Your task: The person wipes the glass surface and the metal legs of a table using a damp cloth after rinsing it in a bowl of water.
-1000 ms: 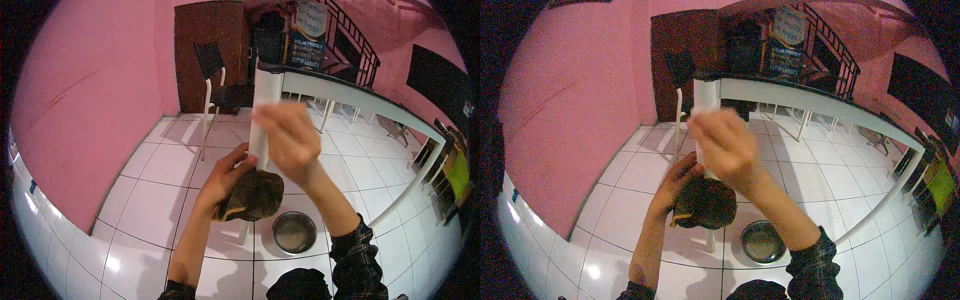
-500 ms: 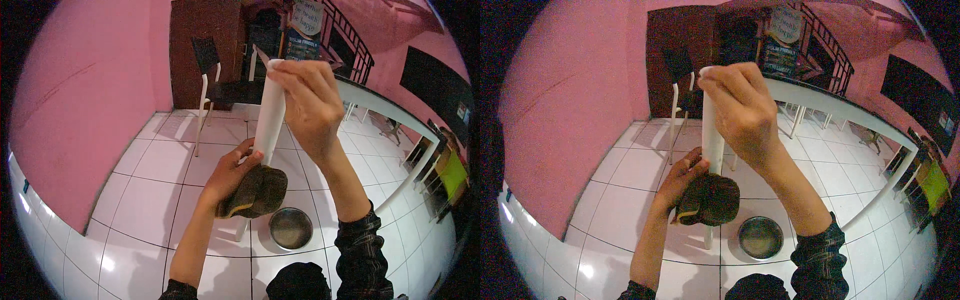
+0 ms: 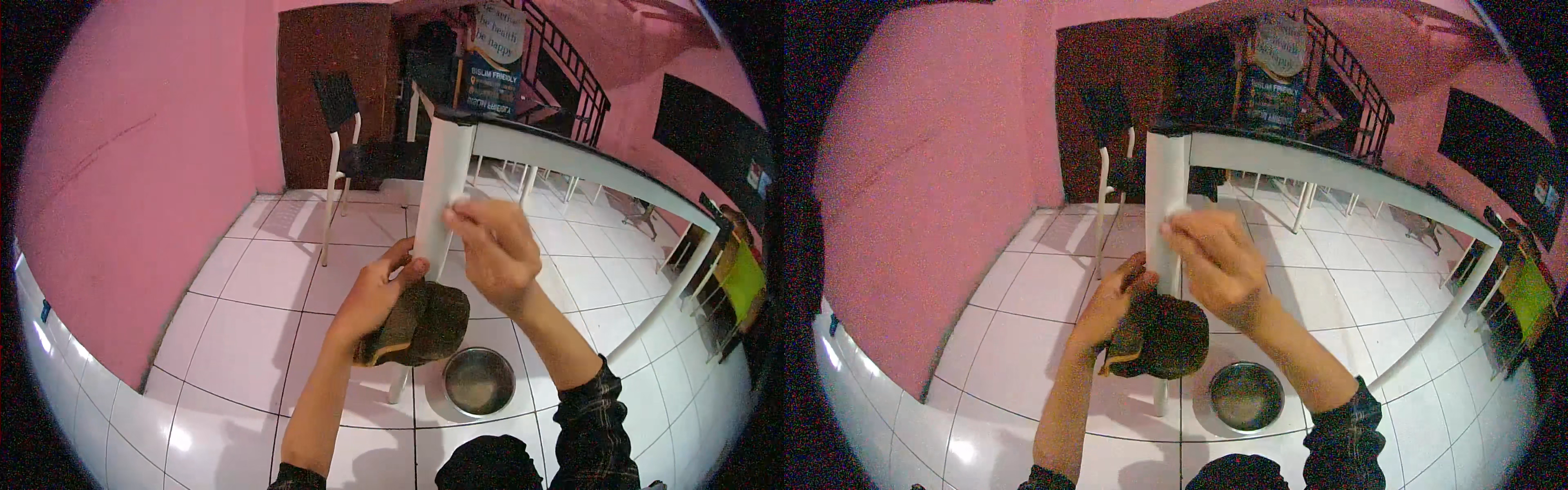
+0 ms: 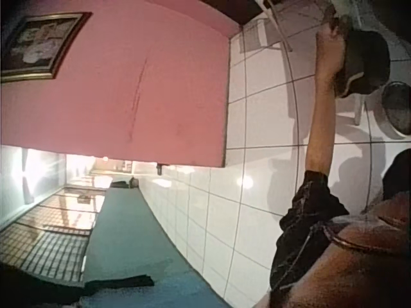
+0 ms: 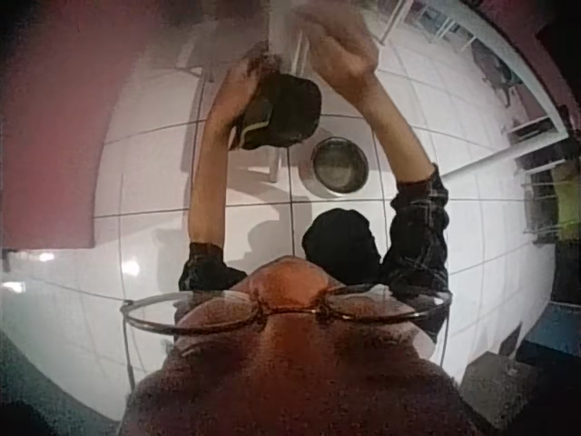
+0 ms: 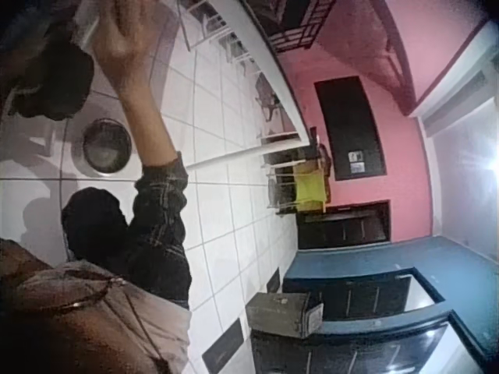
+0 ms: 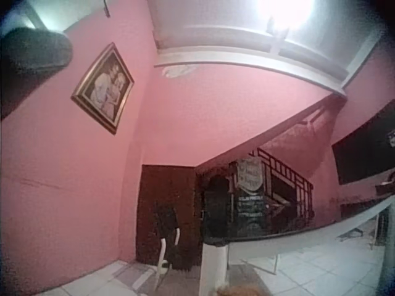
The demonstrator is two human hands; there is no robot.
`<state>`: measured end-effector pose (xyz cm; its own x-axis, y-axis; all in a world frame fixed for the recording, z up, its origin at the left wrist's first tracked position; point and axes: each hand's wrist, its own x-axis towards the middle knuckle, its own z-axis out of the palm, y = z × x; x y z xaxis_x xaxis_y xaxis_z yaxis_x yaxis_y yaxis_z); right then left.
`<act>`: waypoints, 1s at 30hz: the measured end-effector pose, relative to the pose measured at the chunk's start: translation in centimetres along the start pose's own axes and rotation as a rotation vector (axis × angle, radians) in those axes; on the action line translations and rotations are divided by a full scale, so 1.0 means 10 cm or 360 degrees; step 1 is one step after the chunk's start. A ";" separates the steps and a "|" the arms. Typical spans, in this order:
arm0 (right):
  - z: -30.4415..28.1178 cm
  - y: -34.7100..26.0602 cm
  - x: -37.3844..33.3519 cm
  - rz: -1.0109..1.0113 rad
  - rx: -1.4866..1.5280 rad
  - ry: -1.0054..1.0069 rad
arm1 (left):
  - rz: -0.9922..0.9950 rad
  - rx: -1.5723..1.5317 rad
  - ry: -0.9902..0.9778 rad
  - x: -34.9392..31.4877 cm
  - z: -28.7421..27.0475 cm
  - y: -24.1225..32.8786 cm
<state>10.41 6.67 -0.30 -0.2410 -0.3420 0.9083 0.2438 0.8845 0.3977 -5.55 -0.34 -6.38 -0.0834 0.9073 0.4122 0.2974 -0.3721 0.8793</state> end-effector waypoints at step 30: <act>0.26 -0.13 -0.09 0.0944 0.0704 0.0791 | -0.0085 -0.0110 0.0101 -0.17 0.09 -0.18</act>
<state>7.91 6.63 -2.01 0.2703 0.2042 0.9409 -0.2108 0.9661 -0.1491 -5.11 -1.02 -8.84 -0.1578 0.9128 0.3767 0.2250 -0.3383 0.9138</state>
